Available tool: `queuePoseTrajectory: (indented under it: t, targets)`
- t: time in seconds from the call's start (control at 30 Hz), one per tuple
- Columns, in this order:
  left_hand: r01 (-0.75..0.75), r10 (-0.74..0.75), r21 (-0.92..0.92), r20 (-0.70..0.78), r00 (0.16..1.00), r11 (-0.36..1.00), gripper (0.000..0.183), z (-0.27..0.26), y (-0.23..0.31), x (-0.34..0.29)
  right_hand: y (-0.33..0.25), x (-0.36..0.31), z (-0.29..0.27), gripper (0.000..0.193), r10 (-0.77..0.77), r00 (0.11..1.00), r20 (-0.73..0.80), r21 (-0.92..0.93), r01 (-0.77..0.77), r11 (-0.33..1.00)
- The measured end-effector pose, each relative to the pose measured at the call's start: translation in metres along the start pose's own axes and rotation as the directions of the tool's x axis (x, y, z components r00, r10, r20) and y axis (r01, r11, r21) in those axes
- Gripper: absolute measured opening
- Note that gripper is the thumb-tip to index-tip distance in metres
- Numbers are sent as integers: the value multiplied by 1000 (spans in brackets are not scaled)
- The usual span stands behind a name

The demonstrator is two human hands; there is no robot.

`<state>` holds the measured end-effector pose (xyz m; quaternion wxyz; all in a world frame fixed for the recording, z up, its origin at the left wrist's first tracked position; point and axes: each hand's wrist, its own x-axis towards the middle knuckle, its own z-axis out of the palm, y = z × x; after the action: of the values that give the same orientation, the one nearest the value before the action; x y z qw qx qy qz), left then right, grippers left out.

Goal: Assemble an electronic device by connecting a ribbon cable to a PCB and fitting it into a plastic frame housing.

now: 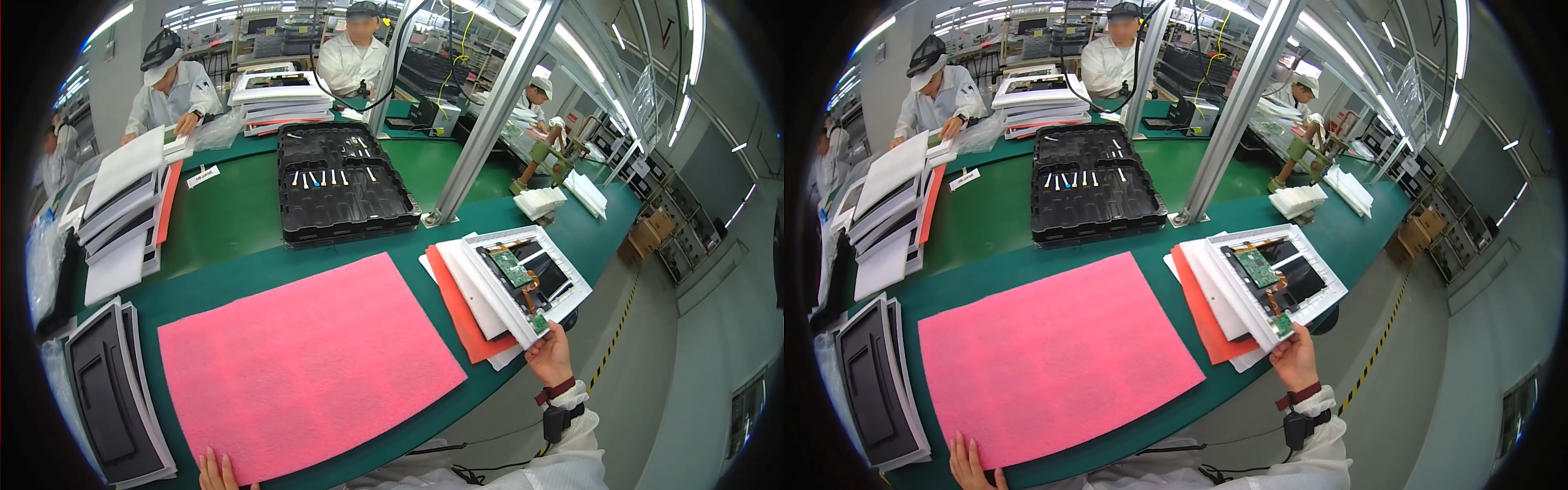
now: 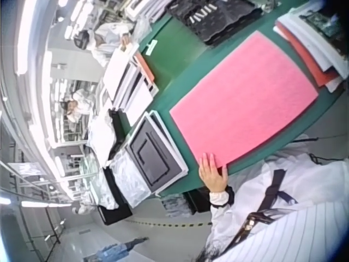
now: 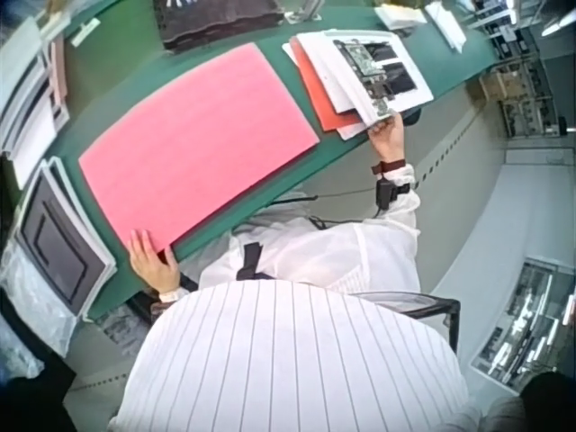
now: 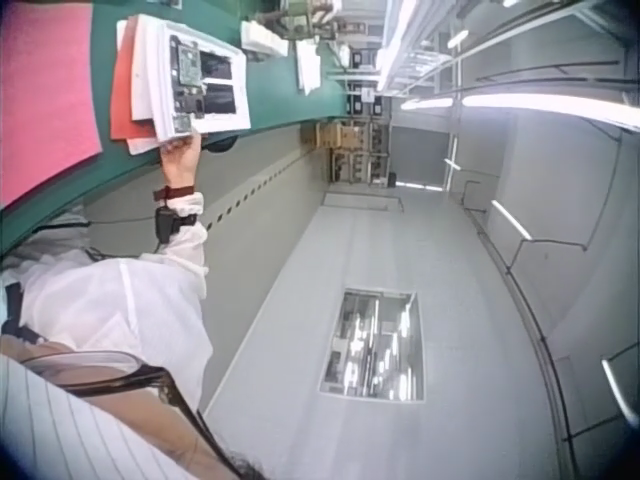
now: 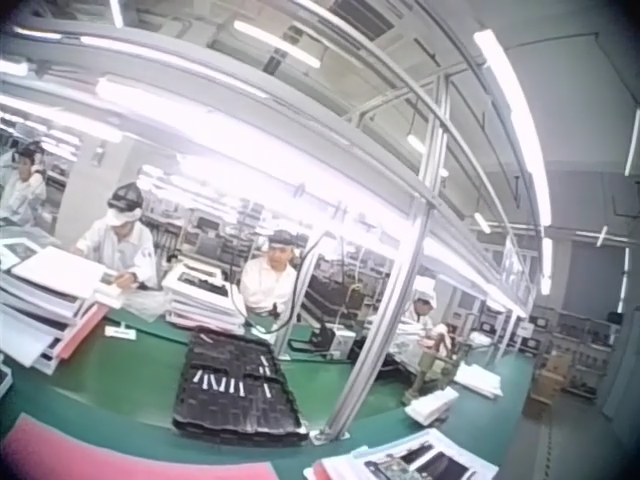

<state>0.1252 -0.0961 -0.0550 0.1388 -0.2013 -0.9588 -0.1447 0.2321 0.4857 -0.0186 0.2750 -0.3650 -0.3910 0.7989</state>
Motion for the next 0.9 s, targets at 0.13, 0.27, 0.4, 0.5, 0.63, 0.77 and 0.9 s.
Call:
queuePoseTrajectory:
  t: [0.13, 0.27, 0.4, 0.5, 0.63, 0.77, 0.9]
  targets:
    - [-21, 21, -14, -25, 999, 1000, 55, -2, 1, 2, 8, -1, -16, 34, 56, 998, -29, 18, -56, 998]
    - [-25, 25, 2, -32, 999, 1000, 55, -2, 2, 3, 8, 5, -22, 39, -65, 998, -20, -3, 65, 998]
    - [-25, 25, 13, -37, 999, 1000, 54, -2, 2, 2, 1, 8, -20, 37, -69, 998, -14, -14, 69, 998]
    - [-25, 25, 17, -41, 999, 1000, 54, -1, 2, 1, 8, 2, -24, 34, -40, 999, 27, 48, 39, 998]
    - [-28, 29, 24, -41, 999, 999, 54, -3, 4, 1, 16, -16, -7, 41, -36, 991, 130, 92, 25, 995]
    - [-21, 22, 8, -46, 999, 1000, 54, -2, 3, 0, 22, -3, -17, 50, -47, 981, 188, 280, -7, 960]
    - [-13, 13, 12, -47, 999, 1000, 54, 2, 1, -2, 18, 3, -22, 53, -155, 965, 210, 279, 93, 956]
